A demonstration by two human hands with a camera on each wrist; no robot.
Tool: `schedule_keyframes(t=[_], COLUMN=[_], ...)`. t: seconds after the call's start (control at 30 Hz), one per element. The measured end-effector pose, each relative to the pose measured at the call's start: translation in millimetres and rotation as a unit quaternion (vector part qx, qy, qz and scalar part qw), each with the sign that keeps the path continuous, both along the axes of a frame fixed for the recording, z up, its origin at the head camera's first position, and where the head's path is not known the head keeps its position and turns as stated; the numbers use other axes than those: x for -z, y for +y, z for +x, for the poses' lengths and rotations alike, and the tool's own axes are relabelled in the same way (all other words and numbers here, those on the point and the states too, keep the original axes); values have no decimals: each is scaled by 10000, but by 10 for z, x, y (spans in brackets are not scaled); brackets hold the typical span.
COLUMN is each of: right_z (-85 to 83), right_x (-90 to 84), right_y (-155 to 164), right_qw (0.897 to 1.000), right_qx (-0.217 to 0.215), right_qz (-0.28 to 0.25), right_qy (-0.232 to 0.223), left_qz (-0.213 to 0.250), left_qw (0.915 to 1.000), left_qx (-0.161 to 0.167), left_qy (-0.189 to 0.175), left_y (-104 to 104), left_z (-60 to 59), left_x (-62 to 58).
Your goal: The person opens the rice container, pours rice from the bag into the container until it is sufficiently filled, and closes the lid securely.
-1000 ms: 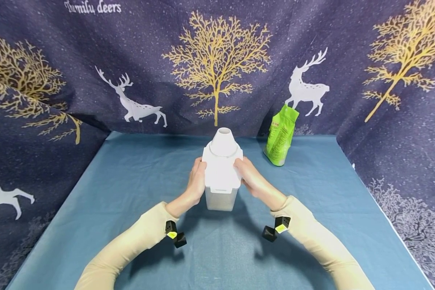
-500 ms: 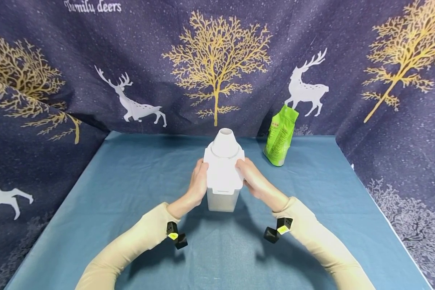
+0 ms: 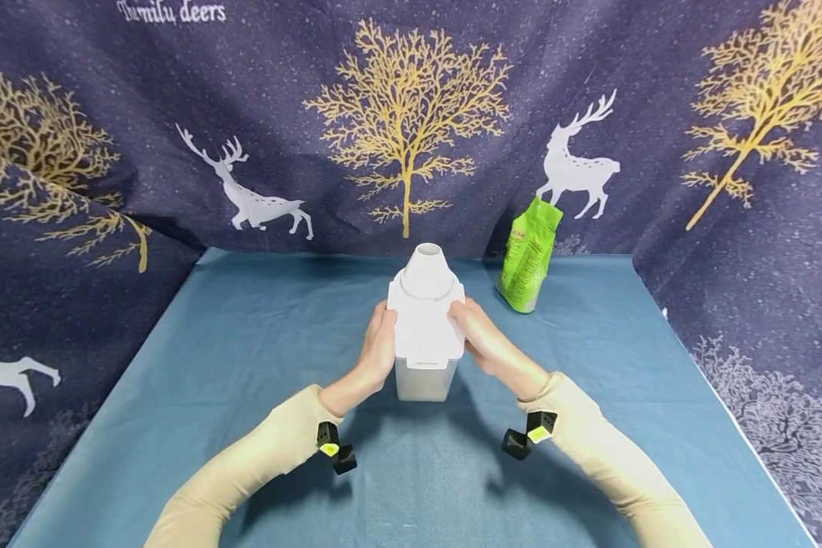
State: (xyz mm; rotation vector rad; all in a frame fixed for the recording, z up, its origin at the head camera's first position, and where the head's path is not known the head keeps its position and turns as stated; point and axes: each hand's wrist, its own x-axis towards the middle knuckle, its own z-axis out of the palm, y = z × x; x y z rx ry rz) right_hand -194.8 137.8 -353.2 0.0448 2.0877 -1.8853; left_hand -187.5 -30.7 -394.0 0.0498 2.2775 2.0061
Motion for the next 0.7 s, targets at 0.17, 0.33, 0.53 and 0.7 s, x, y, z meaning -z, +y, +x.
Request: schedule_keyframes(t=[0.17, 0.33, 0.53, 0.7], right_z=[14, 23, 33, 30], right_x=[-6, -4, -8, 0], right_y=[5, 5, 19, 37], right_qw=[10000, 10000, 10000, 9999], right_qx=[-34, 51, 0, -70], right_qz=[-46, -11, -36, -97], right_qy=[35, -22, 23, 68], left_qz=[-20, -17, 21, -5], left_qw=[10000, 10000, 10000, 10000], left_qx=[-10, -6, -5, -4], left_qy=[-12, -24, -15, 48], left_y=[13, 27, 29, 40], left_z=[24, 38, 42, 42], left_x=[-16, -27, -18, -7])
